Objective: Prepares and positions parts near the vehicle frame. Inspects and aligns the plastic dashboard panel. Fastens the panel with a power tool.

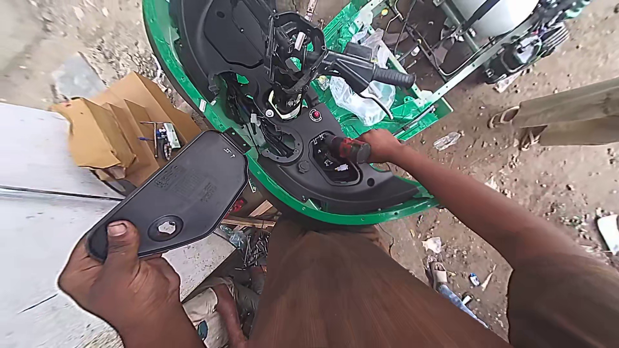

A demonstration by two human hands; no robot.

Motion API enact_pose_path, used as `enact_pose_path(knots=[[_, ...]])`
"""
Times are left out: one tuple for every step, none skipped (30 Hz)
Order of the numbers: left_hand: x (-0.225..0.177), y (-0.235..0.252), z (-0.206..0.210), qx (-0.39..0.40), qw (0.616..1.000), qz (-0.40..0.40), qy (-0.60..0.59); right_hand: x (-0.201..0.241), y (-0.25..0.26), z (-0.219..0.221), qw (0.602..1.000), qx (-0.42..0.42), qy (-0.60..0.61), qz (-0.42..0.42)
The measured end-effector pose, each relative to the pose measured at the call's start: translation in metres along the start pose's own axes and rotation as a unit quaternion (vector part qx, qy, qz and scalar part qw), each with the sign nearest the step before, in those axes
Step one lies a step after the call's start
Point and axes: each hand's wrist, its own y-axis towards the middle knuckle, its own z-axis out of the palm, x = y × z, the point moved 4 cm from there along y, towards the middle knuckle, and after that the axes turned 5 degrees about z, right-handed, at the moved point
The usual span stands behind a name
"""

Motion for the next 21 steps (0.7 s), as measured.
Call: enact_pose_path(knots=[[-0.001,0.0,0.002,0.003,1.0,-0.001,-0.001,-0.001,-0.001,-0.002,1.0,0.002,-0.003,-0.003],[-0.003,0.0,0.005,0.007,1.0,0.001,-0.001,-0.002,-0.001,-0.005,1.0,0.002,-0.003,-0.008],[-0.004,0.001,0.008,0.011,1.0,0.003,0.0,-0.003,-0.002,-0.008,1.0,0.0,-0.002,-0.011],[-0.007,0.001,0.011,0.015,1.0,0.005,0.001,-0.004,-0.002,-0.01,1.0,-0.006,0.0,-0.019],[-0.009,0.002,0.014,0.018,1.0,0.007,0.001,-0.005,-0.002,-0.011,0.999,-0.017,0.004,-0.032],[-0.011,0.003,0.016,0.021,1.0,0.01,0.003,-0.006,-0.003,-0.013,0.999,-0.028,0.006,-0.045],[-0.014,0.004,0.019,0.024,1.0,0.013,0.002,-0.008,-0.004,-0.017,0.998,-0.037,0.004,-0.056],[-0.016,0.004,0.019,0.028,1.0,0.015,-0.001,-0.009,-0.007,-0.022,0.997,-0.042,0.004,-0.068],[-0.017,0.005,0.02,0.03,0.999,0.017,-0.005,-0.011,-0.011,-0.027,0.996,-0.048,0.001,-0.081],[-0.018,0.006,0.022,0.031,0.999,0.019,-0.008,-0.014,-0.015,-0.034,0.994,-0.054,-0.002,-0.091],[-0.018,0.006,0.023,0.032,0.999,0.018,-0.012,-0.016,-0.022,-0.04,0.993,-0.06,-0.005,-0.101],[-0.017,0.006,0.023,0.033,0.999,0.014,-0.017,-0.017,-0.029,-0.045,0.991,-0.068,-0.007,-0.113],[-0.017,0.006,0.026,0.034,0.999,0.009,-0.023,-0.018,-0.036,-0.051,0.989,-0.08,-0.009,-0.121],[-0.019,0.006,0.029,0.037,0.999,0.003,-0.027,-0.019,-0.045,-0.056,0.987,-0.096,-0.007,-0.126],[-0.02,0.006,0.034,0.041,0.999,-0.005,-0.026,-0.019,-0.055,-0.062,0.985,-0.115,0.002,-0.131],[-0.023,0.006,0.039,0.045,0.999,-0.011,-0.024,-0.017,-0.065,-0.07,0.982,-0.135,0.015,-0.133],[-0.025,0.008,0.044,0.05,0.998,-0.016,-0.018,-0.014,-0.075,-0.078,0.978,-0.156,0.034,-0.135],[-0.028,0.01,0.048,0.055,0.998,-0.018,-0.018,-0.01,-0.086,-0.087,0.971,-0.186,0.058,-0.141],[-0.03,0.012,0.051,0.06,0.998,-0.017,-0.022,-0.006,-0.097,-0.095,0.96,-0.219,0.087,-0.149],[-0.031,0.014,0.054,0.066,0.997,-0.017,-0.024,-0.001,-0.11,-0.102,0.948,-0.253,0.118,-0.152],[-0.033,0.016,0.057,0.07,0.997,-0.015,-0.028,0.004,-0.125,-0.108,0.934,-0.287,0.151,-0.151]])
